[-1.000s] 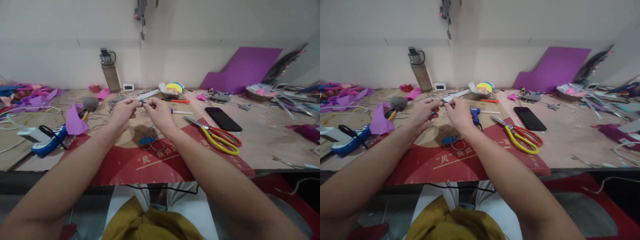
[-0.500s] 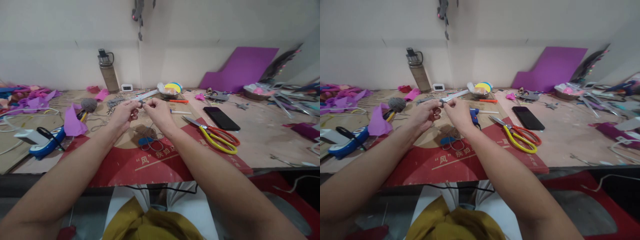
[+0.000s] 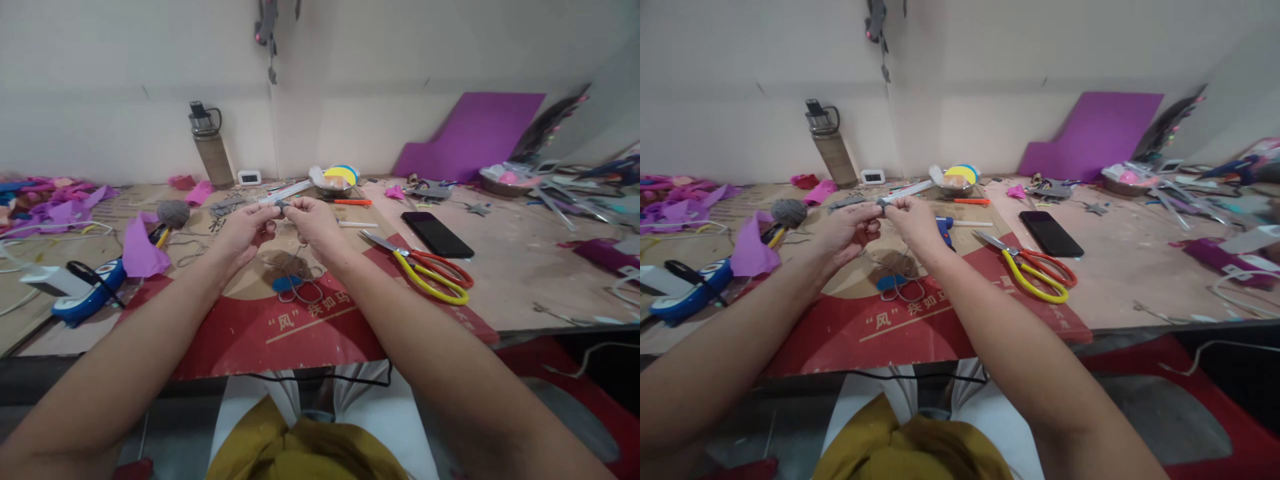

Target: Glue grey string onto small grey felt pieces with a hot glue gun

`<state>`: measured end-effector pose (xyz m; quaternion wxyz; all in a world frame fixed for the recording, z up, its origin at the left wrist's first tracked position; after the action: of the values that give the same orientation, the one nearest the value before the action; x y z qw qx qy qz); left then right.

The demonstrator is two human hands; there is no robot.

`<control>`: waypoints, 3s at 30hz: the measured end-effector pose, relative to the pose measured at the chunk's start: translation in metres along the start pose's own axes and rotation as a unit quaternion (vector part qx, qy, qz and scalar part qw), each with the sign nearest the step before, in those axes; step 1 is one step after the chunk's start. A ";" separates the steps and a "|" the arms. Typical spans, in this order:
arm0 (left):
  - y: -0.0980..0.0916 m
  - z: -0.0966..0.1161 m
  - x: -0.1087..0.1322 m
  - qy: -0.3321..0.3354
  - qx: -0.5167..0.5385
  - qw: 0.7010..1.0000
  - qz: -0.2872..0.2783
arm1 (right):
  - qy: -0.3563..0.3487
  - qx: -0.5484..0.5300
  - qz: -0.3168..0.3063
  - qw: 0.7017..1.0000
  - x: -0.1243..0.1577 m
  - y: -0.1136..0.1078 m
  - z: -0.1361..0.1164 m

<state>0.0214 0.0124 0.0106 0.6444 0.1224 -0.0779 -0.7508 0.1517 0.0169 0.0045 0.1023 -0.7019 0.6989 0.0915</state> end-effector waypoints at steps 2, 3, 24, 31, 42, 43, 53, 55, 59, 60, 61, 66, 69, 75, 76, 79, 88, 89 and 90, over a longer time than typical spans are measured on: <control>0.000 0.000 0.000 0.005 -0.012 1.000 -0.001 | 0.000 0.001 0.002 1.000 -0.001 -0.002 0.001; 0.000 0.000 0.000 0.008 -0.019 1.000 -0.004 | -0.002 0.004 0.001 1.000 -0.001 -0.003 0.001; -0.014 0.005 -0.005 0.054 -0.182 0.981 0.040 | -0.011 0.100 -0.087 0.991 0.006 -0.011 -0.001; -0.011 0.003 -0.004 0.067 -0.225 0.972 0.023 | -0.038 0.079 -0.064 0.994 0.005 -0.010 0.000; -0.012 0.008 -0.001 -0.001 -0.176 0.983 -0.049 | -0.042 0.151 -0.058 0.986 0.001 -0.017 0.000; -0.013 0.009 -0.001 -0.005 -0.176 0.983 -0.053 | -0.042 0.159 -0.058 0.985 0.001 -0.018 0.000; -0.013 0.006 -0.002 0.059 -0.322 0.944 -0.050 | -0.021 0.195 -0.097 0.976 0.002 -0.014 0.005; -0.013 0.003 -0.003 0.063 -0.339 0.937 -0.049 | -0.023 0.204 -0.099 0.974 0.002 -0.014 0.005; -0.017 0.002 -0.005 0.062 -0.346 0.936 -0.024 | -0.029 0.194 -0.106 0.975 0.005 -0.014 0.002; -0.017 0.002 -0.005 0.062 -0.339 0.938 -0.017 | -0.031 0.189 -0.105 0.976 0.005 -0.015 0.001; -0.018 0.002 -0.006 0.064 -0.333 0.941 -0.012 | -0.032 0.186 -0.103 0.977 0.006 -0.015 0.000; -0.020 0.001 -0.007 0.073 -0.334 0.940 -0.010 | -0.027 0.176 -0.107 0.978 0.005 -0.017 0.001; -0.019 0.000 -0.007 0.070 -0.338 0.938 -0.020 | -0.025 0.173 -0.105 0.979 0.004 -0.017 0.001; -0.017 0.008 -0.004 0.008 -0.292 0.953 -0.076 | -0.039 0.191 -0.104 0.975 0.002 -0.020 0.001; -0.017 0.010 -0.003 0.003 -0.282 0.956 -0.077 | -0.040 0.198 -0.108 0.974 0.002 -0.020 0.002; -0.018 0.014 -0.002 0.017 -0.296 0.953 -0.070 | -0.040 0.224 -0.120 0.966 0.001 -0.020 0.004; -0.013 0.013 0.002 0.084 -0.441 0.889 -0.088 | -0.109 0.380 -0.117 0.911 0.010 -0.016 -0.007; -0.013 0.013 0.002 0.084 -0.456 0.882 -0.087 | -0.110 0.393 -0.117 0.905 0.011 -0.015 -0.008; -0.014 0.013 0.001 0.081 -0.469 0.875 -0.085 | -0.113 0.402 -0.117 0.901 0.011 -0.014 -0.008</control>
<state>0.0044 0.0127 0.0192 0.5638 -0.1279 0.3462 -0.7389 0.1657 0.0040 0.0097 0.4637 -0.6628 0.5732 -0.1308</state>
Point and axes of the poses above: each hand's wrist, its own x-axis away from the middle knuckle, its own y-axis out of the palm, z = x × y, the point moved 2 cm from there along -x, towards the middle knuckle, and after that the axes turned 1 degree about x, right-handed, at the moved point
